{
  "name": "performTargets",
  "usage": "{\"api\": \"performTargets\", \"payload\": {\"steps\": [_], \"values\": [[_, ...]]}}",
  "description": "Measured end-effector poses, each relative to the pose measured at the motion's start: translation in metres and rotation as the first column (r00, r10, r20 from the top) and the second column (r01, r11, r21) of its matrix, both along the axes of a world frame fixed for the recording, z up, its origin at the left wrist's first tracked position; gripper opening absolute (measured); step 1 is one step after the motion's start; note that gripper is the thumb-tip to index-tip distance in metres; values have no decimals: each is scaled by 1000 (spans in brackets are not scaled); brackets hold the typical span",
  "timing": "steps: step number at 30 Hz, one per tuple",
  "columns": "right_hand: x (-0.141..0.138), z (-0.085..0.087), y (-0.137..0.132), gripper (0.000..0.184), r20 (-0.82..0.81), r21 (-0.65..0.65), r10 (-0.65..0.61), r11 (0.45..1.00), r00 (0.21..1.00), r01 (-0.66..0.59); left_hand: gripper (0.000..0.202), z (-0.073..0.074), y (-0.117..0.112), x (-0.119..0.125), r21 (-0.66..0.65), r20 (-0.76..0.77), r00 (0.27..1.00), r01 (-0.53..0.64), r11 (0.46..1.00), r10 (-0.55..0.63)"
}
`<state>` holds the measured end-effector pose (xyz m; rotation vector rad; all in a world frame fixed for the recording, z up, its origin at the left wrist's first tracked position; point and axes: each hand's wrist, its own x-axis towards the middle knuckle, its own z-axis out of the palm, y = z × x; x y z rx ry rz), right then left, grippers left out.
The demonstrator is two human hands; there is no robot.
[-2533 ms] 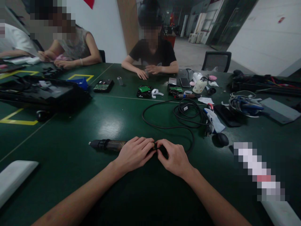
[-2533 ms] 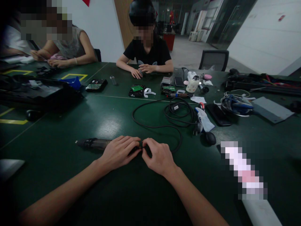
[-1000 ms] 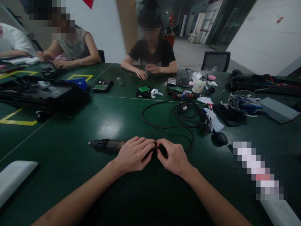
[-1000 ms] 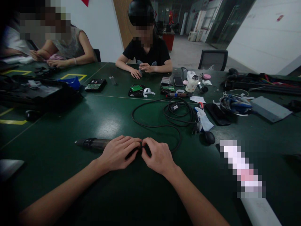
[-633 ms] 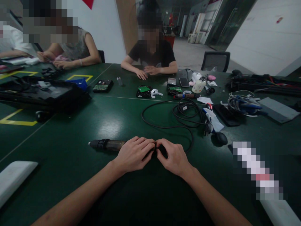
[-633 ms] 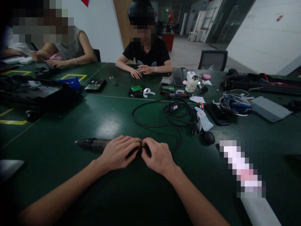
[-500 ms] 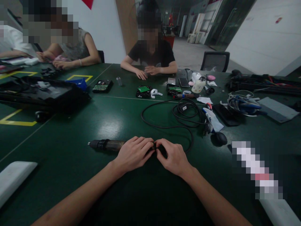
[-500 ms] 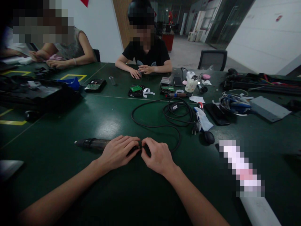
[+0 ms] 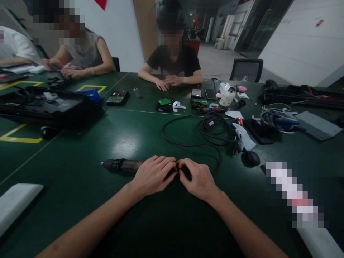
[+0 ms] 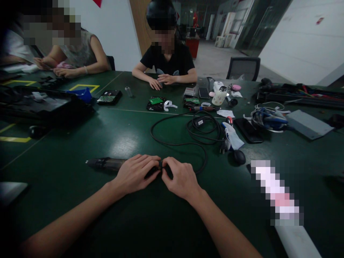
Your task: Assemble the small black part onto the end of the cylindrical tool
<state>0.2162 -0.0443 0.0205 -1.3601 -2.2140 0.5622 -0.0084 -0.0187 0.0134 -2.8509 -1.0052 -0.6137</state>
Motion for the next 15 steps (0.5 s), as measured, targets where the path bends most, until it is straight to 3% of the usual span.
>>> {"api": "performTargets", "payload": {"steps": [3, 8, 15], "values": [[0, 1, 0, 11, 8, -3, 6, 1000, 1000, -6, 24, 1, 0, 0, -13, 12, 999, 36, 999, -36], [0, 2, 0, 11, 3, -10, 12, 1000, 1000, -12, 22, 1, 0, 0, -1, 13, 1000, -25, 1000, 25], [0, 1, 1, 12, 3, 1, 8, 1000, 1000, -8, 24, 0, 1, -1, -26, -7, 999, 34, 999, -34]]}}
